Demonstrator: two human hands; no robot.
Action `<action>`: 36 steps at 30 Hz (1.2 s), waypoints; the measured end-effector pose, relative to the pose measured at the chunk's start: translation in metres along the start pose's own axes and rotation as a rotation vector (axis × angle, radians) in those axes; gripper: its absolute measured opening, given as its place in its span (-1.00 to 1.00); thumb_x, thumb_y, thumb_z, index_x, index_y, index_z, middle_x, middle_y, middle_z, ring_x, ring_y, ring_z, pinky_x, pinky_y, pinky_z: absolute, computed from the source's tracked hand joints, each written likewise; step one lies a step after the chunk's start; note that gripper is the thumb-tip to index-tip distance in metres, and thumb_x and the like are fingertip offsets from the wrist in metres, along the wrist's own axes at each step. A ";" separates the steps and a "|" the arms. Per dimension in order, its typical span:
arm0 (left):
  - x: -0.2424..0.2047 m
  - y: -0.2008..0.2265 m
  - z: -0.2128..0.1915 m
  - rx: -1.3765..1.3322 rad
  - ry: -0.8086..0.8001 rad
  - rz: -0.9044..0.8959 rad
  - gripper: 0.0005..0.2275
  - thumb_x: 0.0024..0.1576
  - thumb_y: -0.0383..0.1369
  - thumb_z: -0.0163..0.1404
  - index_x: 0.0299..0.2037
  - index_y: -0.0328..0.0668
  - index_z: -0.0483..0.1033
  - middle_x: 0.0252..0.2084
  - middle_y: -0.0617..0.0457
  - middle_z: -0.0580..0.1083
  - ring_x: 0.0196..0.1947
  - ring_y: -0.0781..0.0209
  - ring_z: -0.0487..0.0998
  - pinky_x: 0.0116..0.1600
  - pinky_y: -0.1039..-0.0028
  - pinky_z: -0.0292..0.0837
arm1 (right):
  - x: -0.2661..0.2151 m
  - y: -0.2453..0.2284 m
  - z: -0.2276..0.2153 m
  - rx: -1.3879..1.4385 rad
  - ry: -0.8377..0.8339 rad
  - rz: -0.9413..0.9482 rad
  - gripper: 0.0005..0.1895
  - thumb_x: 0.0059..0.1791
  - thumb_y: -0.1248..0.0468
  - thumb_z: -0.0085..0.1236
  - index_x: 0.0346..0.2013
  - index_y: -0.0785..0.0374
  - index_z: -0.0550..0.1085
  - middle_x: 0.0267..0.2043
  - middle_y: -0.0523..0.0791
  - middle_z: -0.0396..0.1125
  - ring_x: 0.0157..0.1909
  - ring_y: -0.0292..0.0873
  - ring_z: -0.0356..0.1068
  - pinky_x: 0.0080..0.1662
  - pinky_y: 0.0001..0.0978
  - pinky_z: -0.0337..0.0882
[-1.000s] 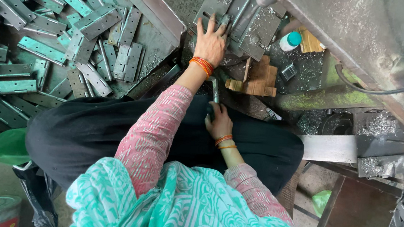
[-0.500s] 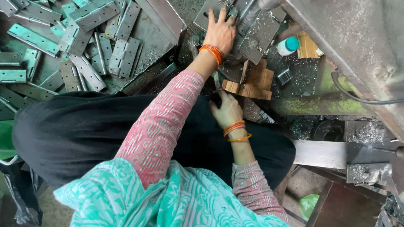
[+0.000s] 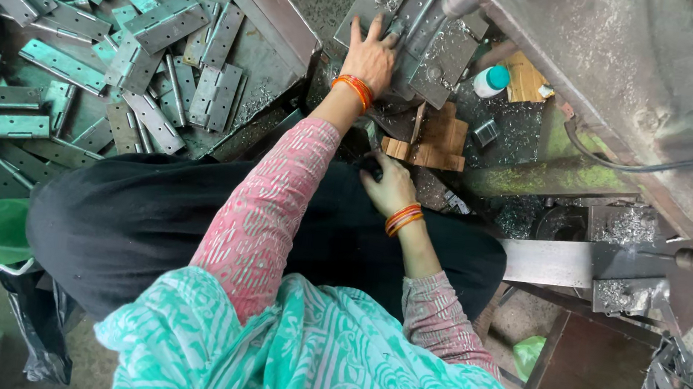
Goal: The person sits on the floor and repeatedly places metal brackets into a punching machine, operates the lever to punch holes, and returns the finished pieces to a bin. The person handles the brackets one at a time and uses a lever to activate the machine.
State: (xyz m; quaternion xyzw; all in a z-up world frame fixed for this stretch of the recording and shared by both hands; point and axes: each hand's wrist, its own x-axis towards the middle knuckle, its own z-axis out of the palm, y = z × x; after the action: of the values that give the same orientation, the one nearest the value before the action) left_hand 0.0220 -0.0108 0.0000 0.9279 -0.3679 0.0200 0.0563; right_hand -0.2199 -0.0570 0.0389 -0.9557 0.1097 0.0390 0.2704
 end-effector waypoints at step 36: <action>-0.007 0.011 -0.010 0.049 0.052 0.014 -0.61 0.27 -0.29 -0.18 0.29 -0.06 0.46 0.42 0.06 0.28 0.52 -0.24 -0.08 0.37 -0.51 -0.30 | -0.038 0.025 0.069 -0.007 0.050 0.139 -0.50 -0.11 0.16 0.26 0.12 -0.13 0.41 0.15 0.03 0.32 -0.04 0.22 0.45 -0.07 0.06 0.48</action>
State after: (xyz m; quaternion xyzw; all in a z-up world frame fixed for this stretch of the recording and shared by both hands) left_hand 0.0096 -0.0129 0.0101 0.9256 -0.3723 0.0532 0.0430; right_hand -0.2635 -0.0344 -0.0279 -0.9474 0.1824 0.0341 0.2608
